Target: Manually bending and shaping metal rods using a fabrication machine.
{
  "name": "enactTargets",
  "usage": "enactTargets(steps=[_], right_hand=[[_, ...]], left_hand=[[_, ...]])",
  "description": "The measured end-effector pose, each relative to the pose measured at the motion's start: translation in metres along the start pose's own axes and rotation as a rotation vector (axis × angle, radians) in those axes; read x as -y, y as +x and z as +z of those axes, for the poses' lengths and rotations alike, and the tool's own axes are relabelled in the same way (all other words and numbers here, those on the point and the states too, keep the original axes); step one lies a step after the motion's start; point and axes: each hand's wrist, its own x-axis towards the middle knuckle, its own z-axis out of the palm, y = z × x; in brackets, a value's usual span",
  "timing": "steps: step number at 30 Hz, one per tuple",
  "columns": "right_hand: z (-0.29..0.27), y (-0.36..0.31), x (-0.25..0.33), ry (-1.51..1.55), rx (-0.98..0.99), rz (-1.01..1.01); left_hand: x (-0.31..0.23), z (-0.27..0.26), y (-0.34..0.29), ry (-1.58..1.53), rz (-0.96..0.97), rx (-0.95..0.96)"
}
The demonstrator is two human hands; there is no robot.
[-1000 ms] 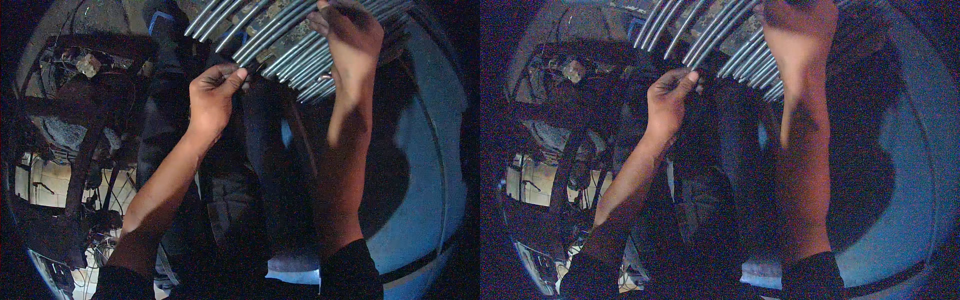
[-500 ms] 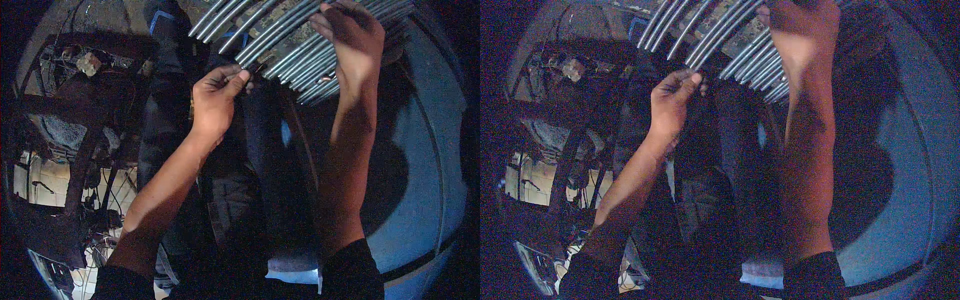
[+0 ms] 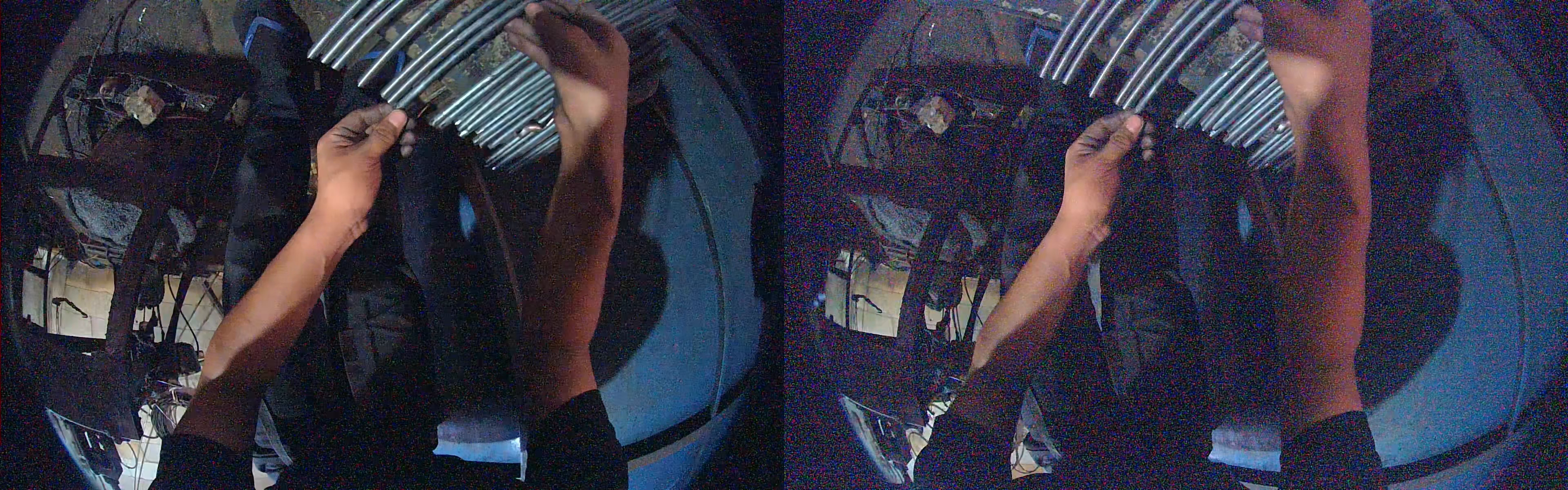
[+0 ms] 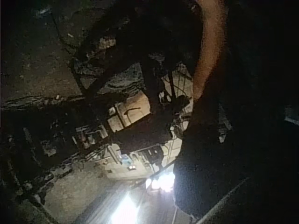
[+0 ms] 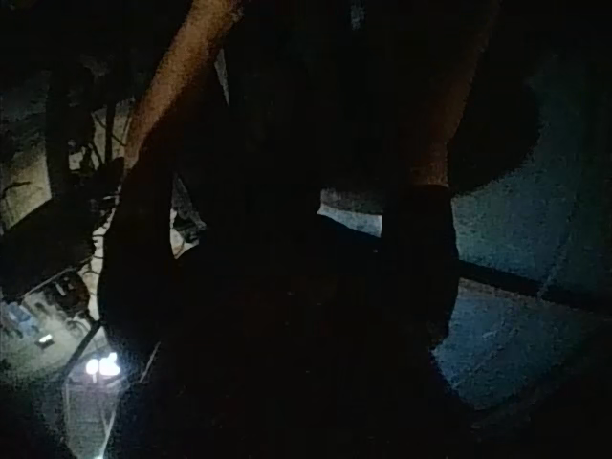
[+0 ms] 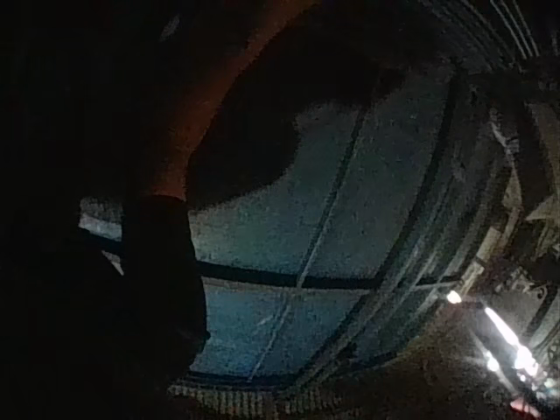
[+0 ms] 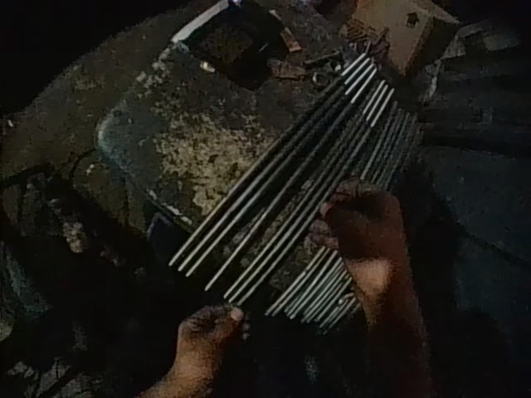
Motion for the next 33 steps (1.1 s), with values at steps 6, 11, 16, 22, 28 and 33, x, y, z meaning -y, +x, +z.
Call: enactTargets(steps=[6,11,16,22,28,33], right_hand=[[0.007,-0.003,0.005,-0.063,-0.014,-0.061],[0.005,0.002,-0.002,0.062,0.085,-0.085],[0.001,0.006,-0.006,-0.016,0.08,-0.035],[0.006,0.003,-0.006,-0.101,0.092,-0.096],[0.009,-0.001,0.001,-0.002,0.157,-0.147],[0.031,-0.005,0.006,-0.067,-0.088,-0.04]], left_hand=[[-0.003,0.002,-0.002,0.0,0.005,-0.004],[-0.005,0.0,-0.003,0.031,0.035,0.031],[-0.002,-0.003,-0.004,0.009,0.051,0.032],[-0.007,-0.003,-0.006,0.014,0.051,-0.002],[-0.006,-0.001,-0.004,0.04,0.081,-0.026],[-0.008,-0.001,-0.004,0.04,0.071,-0.027]])
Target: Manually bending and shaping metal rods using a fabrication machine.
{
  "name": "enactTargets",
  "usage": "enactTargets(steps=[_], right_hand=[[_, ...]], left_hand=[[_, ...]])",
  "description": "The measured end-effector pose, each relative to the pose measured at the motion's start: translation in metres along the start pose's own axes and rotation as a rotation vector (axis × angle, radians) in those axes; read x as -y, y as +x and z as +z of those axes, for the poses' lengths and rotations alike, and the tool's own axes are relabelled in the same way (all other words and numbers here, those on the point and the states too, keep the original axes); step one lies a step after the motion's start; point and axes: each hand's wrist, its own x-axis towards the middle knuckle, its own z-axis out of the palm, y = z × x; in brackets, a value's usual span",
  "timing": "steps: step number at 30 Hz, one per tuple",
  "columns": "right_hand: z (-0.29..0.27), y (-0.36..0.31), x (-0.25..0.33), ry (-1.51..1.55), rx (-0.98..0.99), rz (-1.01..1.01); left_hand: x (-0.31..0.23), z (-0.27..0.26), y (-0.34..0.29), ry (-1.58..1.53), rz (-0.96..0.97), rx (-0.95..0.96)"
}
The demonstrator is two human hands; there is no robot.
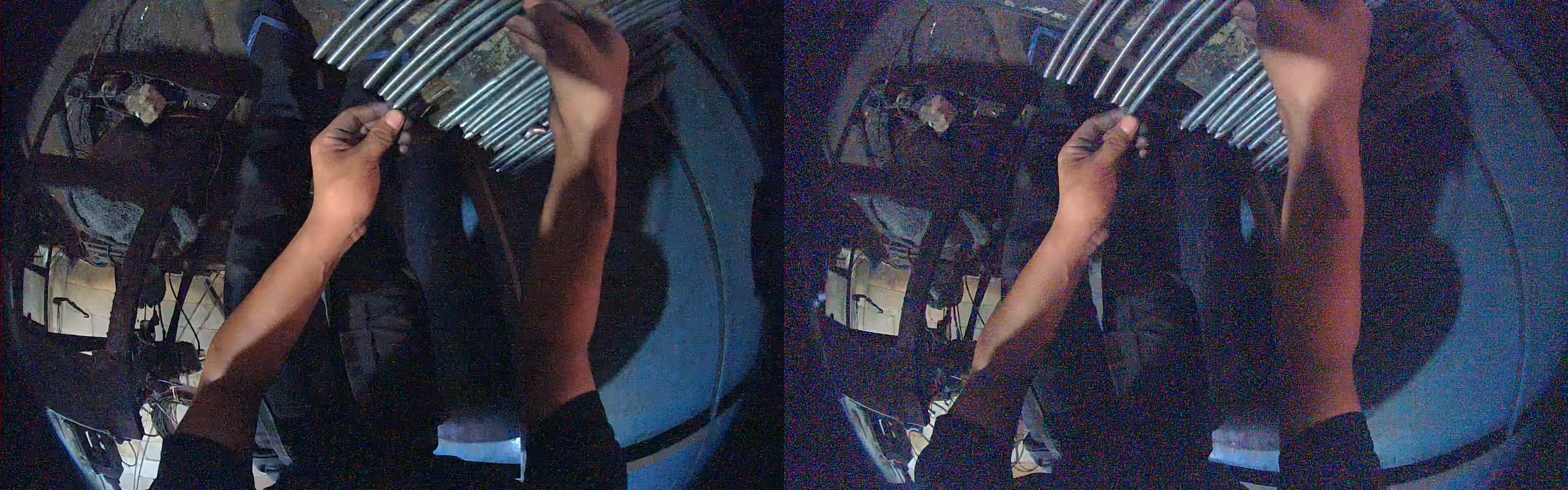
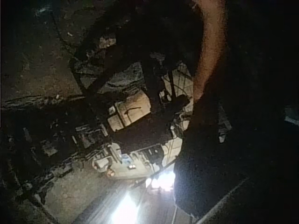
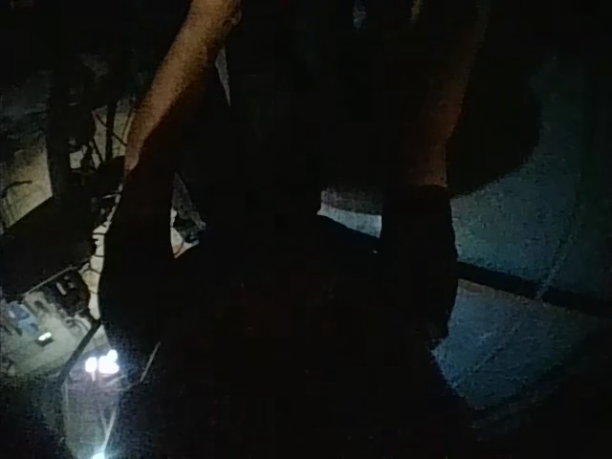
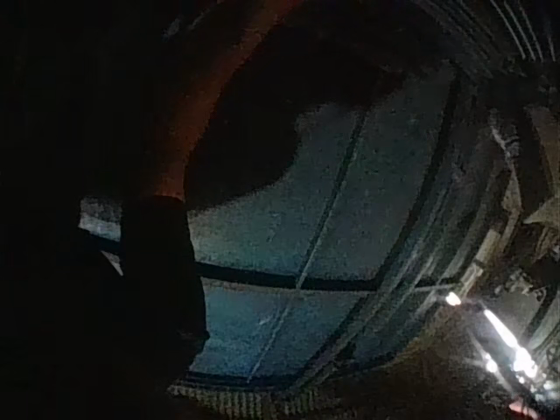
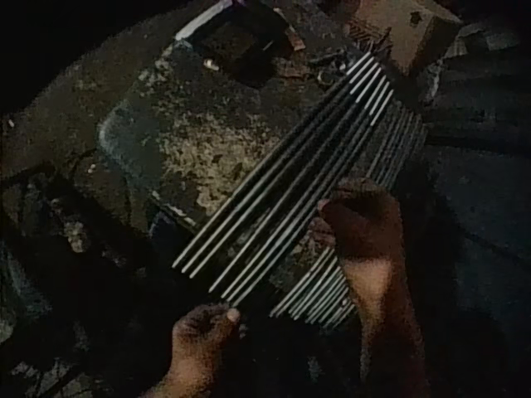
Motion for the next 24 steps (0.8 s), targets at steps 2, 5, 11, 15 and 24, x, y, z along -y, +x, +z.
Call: enactTargets(steps=[2,5,11,15,24], right_hand=[[0.008,-0.005,0.006,-0.058,-0.171,0.057],[-0.007,0.0,0.003,-0.001,-0.036,0.015],[-0.027,0.012,-0.013,0.015,0.172,-0.063],[-0.018,0.007,-0.011,0.189,0.15,-0.074],[-0.022,0.01,-0.008,0.051,0.267,-0.13]], left_hand=[[-0.001,-0.001,0.0,0.039,-0.007,0.007],[0.001,-0.001,0.001,0.015,0.023,0.032],[0.002,-0.001,0.002,0.031,0.037,0.015],[-0.004,0.0,0.003,0.076,0.018,0.022],[-0.002,0.0,0.004,0.03,-0.005,0.022]])
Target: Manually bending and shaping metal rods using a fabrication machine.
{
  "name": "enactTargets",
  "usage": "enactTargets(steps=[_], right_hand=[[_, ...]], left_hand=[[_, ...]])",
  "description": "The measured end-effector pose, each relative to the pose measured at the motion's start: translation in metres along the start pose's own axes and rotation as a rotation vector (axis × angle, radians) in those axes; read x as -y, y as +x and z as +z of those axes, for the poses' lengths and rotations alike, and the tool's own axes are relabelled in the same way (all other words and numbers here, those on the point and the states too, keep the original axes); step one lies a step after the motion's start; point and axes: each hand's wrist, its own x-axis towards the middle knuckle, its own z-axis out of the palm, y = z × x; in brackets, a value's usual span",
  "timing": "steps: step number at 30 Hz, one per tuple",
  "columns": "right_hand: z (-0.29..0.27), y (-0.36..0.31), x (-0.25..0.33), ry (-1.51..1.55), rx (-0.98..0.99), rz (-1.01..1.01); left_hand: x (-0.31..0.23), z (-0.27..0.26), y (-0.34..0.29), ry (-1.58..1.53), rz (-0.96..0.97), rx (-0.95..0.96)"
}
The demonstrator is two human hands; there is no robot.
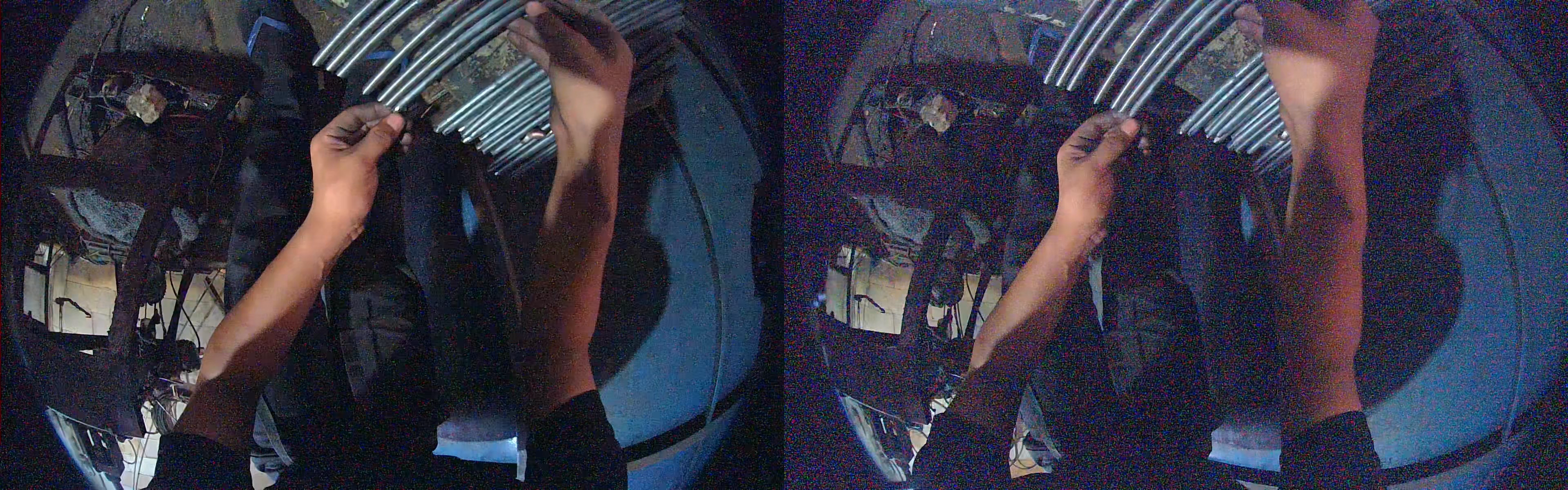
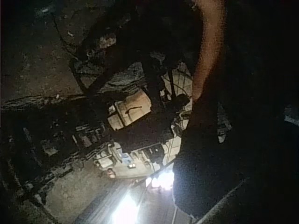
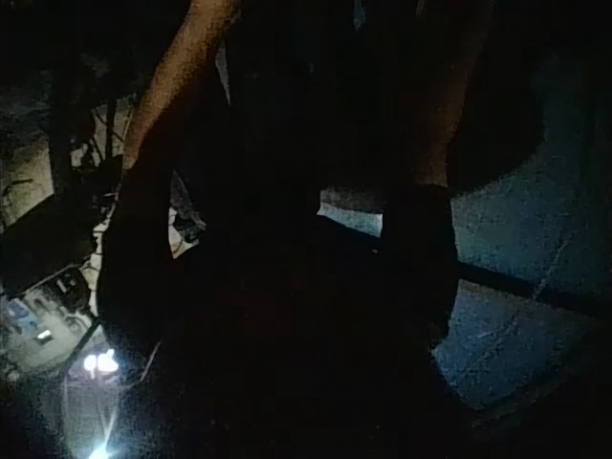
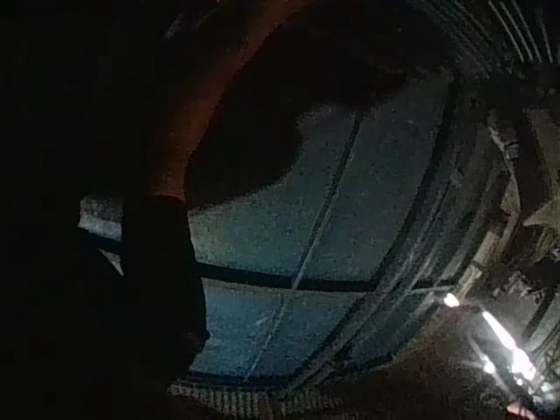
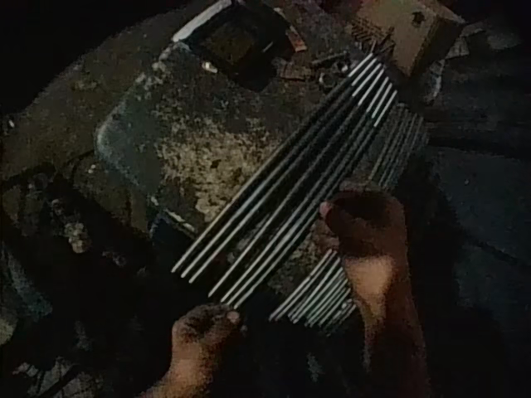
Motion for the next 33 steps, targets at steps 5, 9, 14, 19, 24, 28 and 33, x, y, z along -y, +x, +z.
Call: enactTargets(steps=[5,9,14,19,24,28,33], right_hand=[[-0.002,0.001,0.007,0.029,0.105,-0.008],[-0.001,0.0,-0.001,-0.03,-0.078,0.02],[0.007,-0.002,0.001,-0.092,-0.171,0.009],[-0.008,0.003,0.002,0.304,0.158,-0.017],[-0.003,-0.001,-0.007,0.036,-0.052,0.042],[-0.017,0.006,-0.005,0.216,0.234,-0.035],[-0.002,-0.002,0.004,-0.001,-0.07,0.097]], left_hand=[[-0.003,0.0,-0.002,0.004,0.01,0.027],[0.0,0.003,-0.002,-0.013,0.002,0.013],[-0.001,0.0,-0.001,0.107,0.044,-0.013],[-0.002,-0.002,0.0,0.065,0.033,0.012],[0.001,-0.003,0.0,0.026,0.033,0.013],[0.0,-0.002,0.0,0.06,0.041,0.02],[0.003,-0.002,0.0,0.068,0.071,0.01]])
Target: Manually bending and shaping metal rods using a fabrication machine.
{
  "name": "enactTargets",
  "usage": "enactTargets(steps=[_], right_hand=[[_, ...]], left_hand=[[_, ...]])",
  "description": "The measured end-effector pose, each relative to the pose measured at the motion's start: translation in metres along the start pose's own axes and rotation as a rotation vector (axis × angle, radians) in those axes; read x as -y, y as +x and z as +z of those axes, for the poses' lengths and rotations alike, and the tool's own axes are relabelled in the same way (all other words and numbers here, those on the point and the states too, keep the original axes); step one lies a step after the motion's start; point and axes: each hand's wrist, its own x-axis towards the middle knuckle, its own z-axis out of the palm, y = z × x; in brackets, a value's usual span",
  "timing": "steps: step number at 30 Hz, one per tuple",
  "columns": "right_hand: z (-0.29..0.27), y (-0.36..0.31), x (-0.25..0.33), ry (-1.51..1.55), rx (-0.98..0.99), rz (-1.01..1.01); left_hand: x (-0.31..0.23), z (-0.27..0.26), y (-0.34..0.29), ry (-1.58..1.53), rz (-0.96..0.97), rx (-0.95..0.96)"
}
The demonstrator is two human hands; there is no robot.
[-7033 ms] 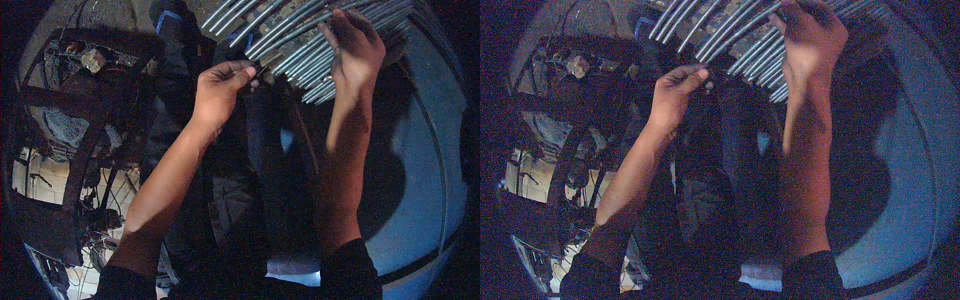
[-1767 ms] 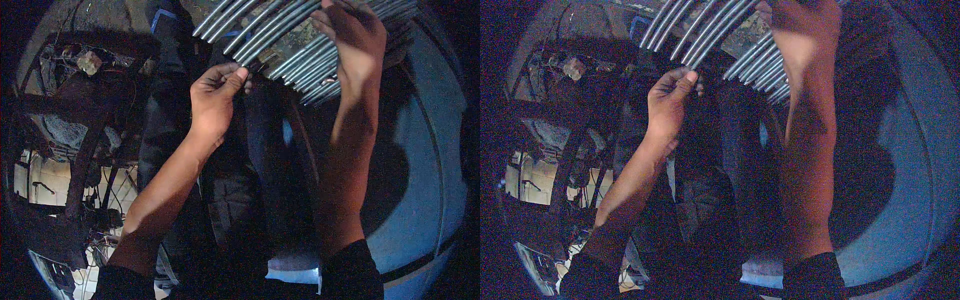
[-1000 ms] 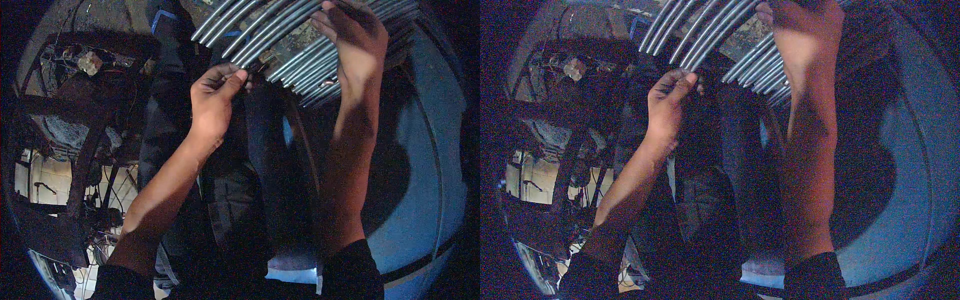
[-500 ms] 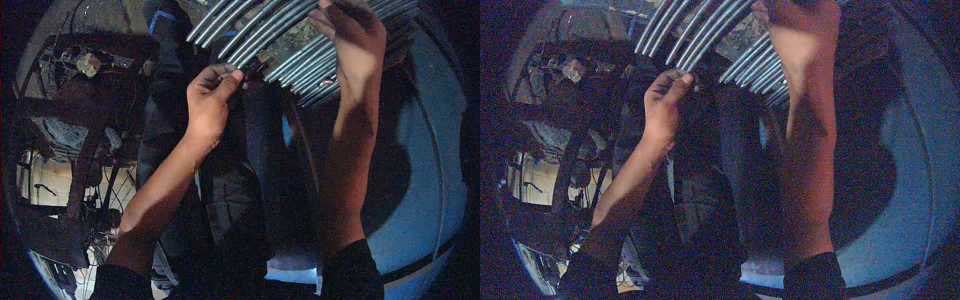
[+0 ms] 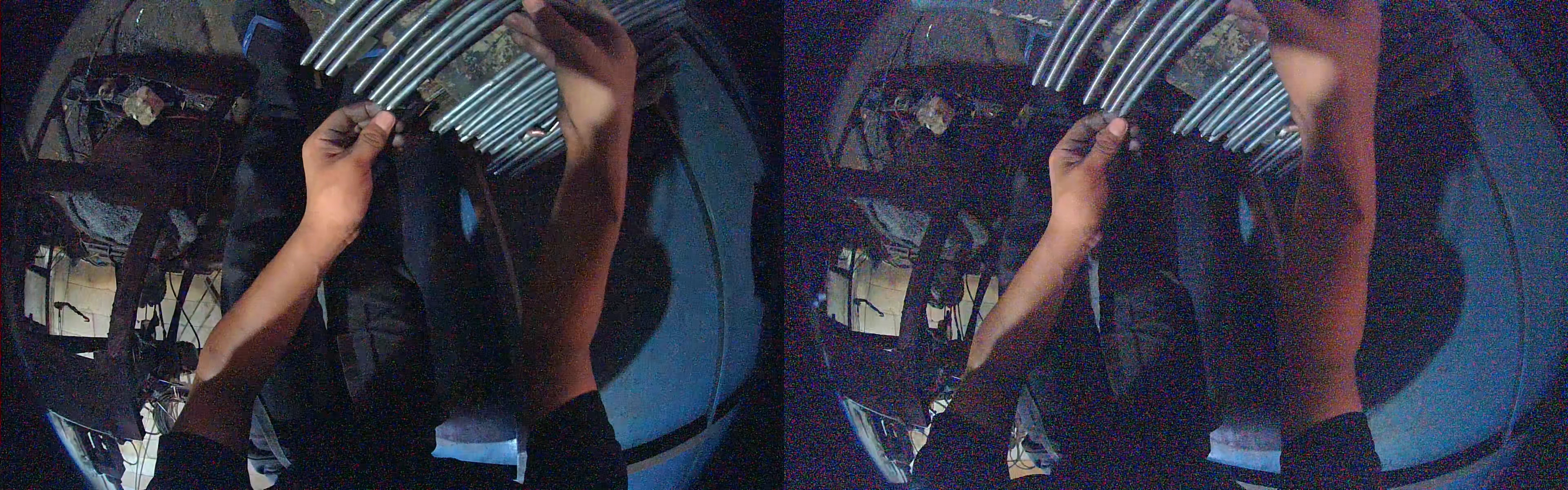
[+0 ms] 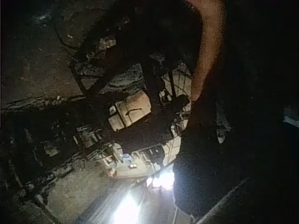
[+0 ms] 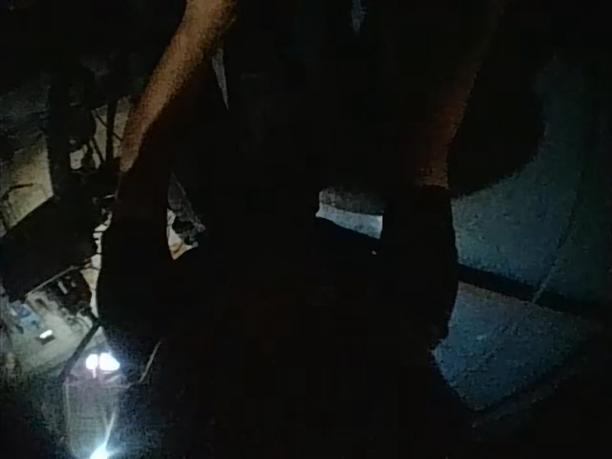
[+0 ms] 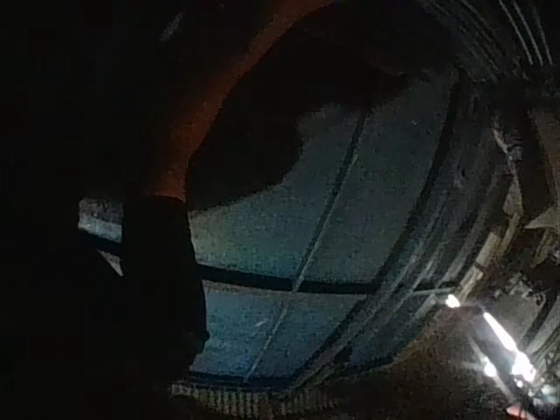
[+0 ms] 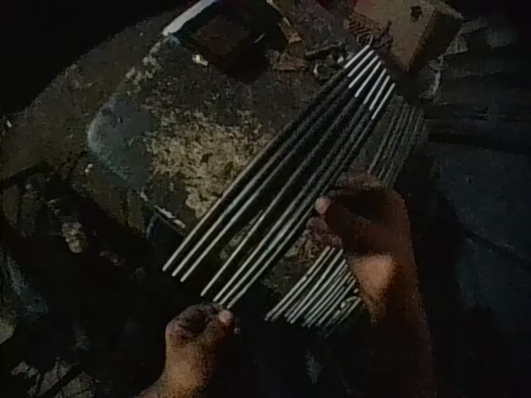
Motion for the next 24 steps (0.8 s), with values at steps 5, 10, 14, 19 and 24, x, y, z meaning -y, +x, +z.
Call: enactTargets(steps=[5,10,14,19,24], right_hand=[[-0.005,0.003,-0.008,0.047,0.003,-0.011],[-0.002,0.002,0.001,0.003,0.026,0.0],[0.01,-0.004,0.003,-0.096,-0.164,-0.012],[0.016,-0.003,0.01,-0.206,-0.115,0.013],[0.007,-0.003,0.001,-0.281,-0.095,0.005]], left_hand=[[0.0,0.003,-0.002,-0.016,-0.035,-0.017],[-0.004,0.003,-0.002,0.024,-0.014,-0.019],[-0.002,0.0,-0.002,0.083,0.028,-0.008],[-0.005,0.002,-0.002,0.07,-0.016,-0.046],[-0.004,0.0,-0.001,0.084,-0.011,-0.034]])
